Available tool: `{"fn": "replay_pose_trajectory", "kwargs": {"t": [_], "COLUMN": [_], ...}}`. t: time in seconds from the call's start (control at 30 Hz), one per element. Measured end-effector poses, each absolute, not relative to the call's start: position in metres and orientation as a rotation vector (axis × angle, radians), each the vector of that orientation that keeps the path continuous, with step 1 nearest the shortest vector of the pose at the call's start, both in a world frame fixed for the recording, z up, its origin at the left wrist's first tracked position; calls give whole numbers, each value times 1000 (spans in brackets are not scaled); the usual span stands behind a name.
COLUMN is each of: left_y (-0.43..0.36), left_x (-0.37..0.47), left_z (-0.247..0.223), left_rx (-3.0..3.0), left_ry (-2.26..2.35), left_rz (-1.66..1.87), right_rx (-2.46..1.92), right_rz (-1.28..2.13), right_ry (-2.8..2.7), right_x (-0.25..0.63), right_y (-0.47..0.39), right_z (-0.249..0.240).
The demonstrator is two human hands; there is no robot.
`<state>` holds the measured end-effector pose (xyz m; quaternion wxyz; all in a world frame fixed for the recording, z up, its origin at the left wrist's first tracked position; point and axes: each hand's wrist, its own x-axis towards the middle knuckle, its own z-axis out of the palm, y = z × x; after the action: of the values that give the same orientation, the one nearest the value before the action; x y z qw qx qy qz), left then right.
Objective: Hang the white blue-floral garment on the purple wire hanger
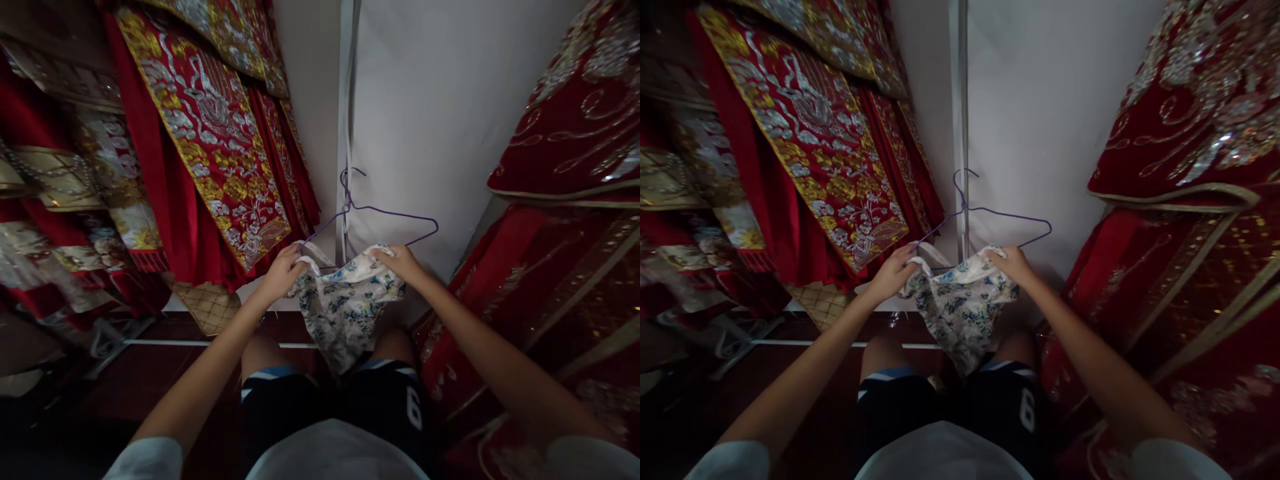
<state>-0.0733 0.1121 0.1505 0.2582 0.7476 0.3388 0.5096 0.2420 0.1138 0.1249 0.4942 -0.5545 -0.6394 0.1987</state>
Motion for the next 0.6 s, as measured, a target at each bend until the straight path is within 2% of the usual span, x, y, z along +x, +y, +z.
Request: {"fn": "replay_pose_trajectory", "kwargs": {"t": [0.2,0.4,0.6], "left_y": [129,148,154], "left_x": [-32,-41,-53], "left_z": [185,193,206], "left_rx": [2110,2212,2634], "left_ry": [875,931,1064], "left_rz": [1477,1545,1432], "right_rx": [-1214,-1067,-1235], "right_rz": [646,296,215], "right_ry": [-1634,-1647,-1611], "right_x": [230,266,306], "right_y": [96,73,88], "right_z": [129,147,152]}}
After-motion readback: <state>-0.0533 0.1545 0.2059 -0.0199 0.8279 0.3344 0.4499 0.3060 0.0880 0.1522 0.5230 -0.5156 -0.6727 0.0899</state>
